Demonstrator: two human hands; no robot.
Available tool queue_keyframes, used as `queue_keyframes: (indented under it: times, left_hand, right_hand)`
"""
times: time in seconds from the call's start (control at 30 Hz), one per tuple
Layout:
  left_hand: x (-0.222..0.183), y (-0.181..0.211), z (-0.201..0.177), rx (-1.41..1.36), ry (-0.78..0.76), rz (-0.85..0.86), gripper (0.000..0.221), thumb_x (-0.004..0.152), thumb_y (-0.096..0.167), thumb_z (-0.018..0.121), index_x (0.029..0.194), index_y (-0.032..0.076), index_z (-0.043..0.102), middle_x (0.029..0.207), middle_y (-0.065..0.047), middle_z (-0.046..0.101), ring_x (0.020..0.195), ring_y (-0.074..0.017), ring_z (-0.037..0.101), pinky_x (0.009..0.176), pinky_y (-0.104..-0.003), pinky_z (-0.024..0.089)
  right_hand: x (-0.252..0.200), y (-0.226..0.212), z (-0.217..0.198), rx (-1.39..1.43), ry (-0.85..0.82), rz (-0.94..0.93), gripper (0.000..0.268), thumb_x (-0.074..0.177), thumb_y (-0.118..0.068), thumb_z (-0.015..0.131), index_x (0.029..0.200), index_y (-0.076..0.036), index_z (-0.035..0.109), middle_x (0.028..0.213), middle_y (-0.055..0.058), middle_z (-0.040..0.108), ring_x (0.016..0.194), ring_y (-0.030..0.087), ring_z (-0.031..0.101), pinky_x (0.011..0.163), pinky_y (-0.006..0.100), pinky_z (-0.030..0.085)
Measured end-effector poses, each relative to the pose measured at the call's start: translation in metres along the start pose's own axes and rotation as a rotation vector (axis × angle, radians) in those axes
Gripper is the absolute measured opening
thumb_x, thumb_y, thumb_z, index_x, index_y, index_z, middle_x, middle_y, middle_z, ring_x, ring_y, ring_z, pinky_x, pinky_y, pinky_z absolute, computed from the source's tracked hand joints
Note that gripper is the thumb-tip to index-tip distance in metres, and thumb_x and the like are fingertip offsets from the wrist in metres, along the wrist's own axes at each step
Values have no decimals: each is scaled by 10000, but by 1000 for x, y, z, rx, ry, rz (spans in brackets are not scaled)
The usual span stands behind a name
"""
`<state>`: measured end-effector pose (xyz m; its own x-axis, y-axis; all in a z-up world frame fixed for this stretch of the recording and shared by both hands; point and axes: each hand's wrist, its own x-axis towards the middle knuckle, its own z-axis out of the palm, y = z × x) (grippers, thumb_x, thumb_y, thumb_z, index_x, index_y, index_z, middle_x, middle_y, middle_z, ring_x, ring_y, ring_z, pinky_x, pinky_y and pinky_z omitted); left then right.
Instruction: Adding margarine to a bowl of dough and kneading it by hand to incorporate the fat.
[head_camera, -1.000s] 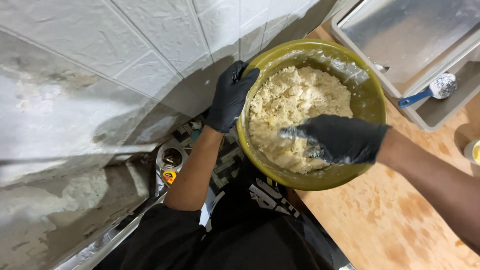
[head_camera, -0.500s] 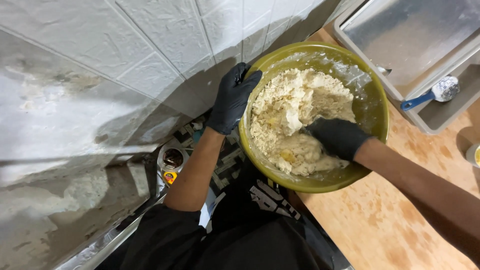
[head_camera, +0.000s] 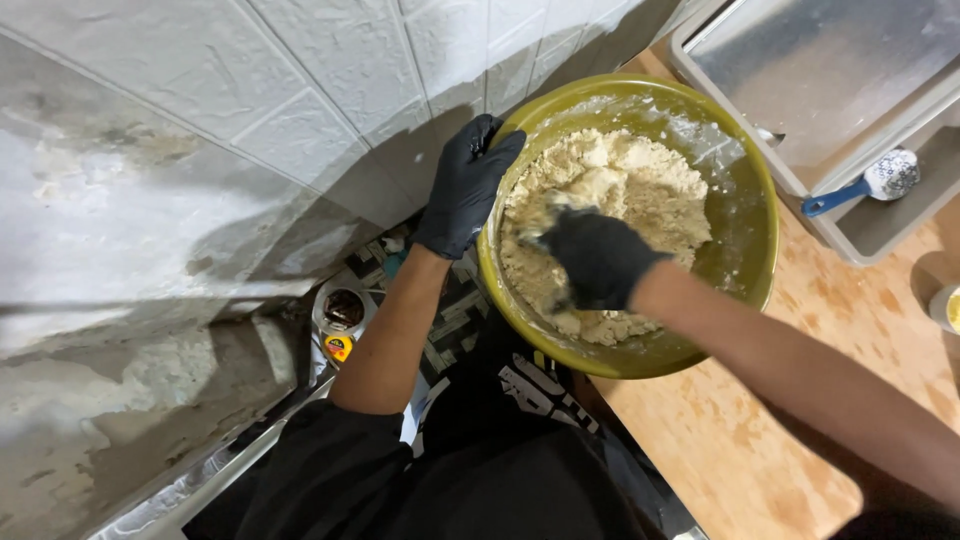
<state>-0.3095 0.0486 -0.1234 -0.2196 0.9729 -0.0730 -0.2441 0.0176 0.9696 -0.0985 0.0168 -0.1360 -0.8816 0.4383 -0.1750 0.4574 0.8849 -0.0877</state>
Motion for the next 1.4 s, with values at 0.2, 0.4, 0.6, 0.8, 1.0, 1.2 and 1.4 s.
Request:
queue_keyframes:
  times: [0.2, 0.4, 0.6, 0.8, 1.0, 1.2, 1.4]
  left_hand:
    - [5, -2, -1, -2, -6, 27, 130, 900, 165, 820, 882, 92, 714, 783, 21, 685, 731, -69, 621, 690, -210, 519]
    - [9, -14, -1, -28, -6, 46, 123, 895, 165, 823, 898, 101, 717, 778, 18, 663, 731, -67, 607, 676, -209, 494]
    - [10, -22, -4, -41, -16, 9, 108, 907, 157, 803, 894, 106, 709, 774, 17, 647, 716, -77, 594, 683, -201, 487]
    - [-5, 21, 7, -54, -10, -2, 129, 898, 171, 811, 893, 98, 705, 790, 25, 644, 735, -73, 583, 690, -208, 486]
    - [-2, 3, 0, -17, -13, 11, 125, 910, 170, 797, 909, 92, 699, 790, 21, 624, 738, -82, 576, 681, -212, 479]
    - [-6, 0, 0, -13, -5, 39, 138, 903, 169, 806, 905, 92, 692, 761, 14, 606, 716, -82, 584, 660, -204, 464]
    - [-9, 9, 4, -31, 7, 35, 144, 905, 173, 803, 883, 100, 680, 751, 17, 598, 709, -70, 572, 661, -201, 464]
  right_hand:
    - [19, 66, 136, -160, 229, -62, 622, 770, -388, 660, 1359, -196, 604, 1361, 154, 627, 1126, 389, 674, 749, 568, 618]
    - [-21, 74, 32, 111, 98, -44, 752, 726, -360, 715, 1437, -182, 548, 1449, 176, 537, 1210, 413, 596, 874, 605, 563]
    - [-69, 37, -2, 438, -84, -37, 774, 770, -197, 745, 1498, -126, 495, 1529, 263, 454, 1334, 484, 503, 1010, 654, 506]
    - [-58, 34, 153, 64, 403, -251, 452, 919, -364, 564, 1353, -239, 591, 1404, 110, 606, 1256, 368, 597, 933, 545, 559]
    - [-20, 93, 157, -40, 380, -233, 433, 931, -360, 572, 1346, -234, 592, 1388, 115, 610, 1248, 366, 601, 901, 548, 564]
    - [-90, 210, 169, -112, 259, -112, 582, 868, -398, 655, 1412, -214, 565, 1432, 140, 595, 1305, 374, 583, 970, 539, 555]
    - [-45, 203, 193, -172, 132, -23, 744, 804, -435, 740, 1479, -195, 538, 1476, 164, 580, 1361, 382, 565, 1039, 530, 547]
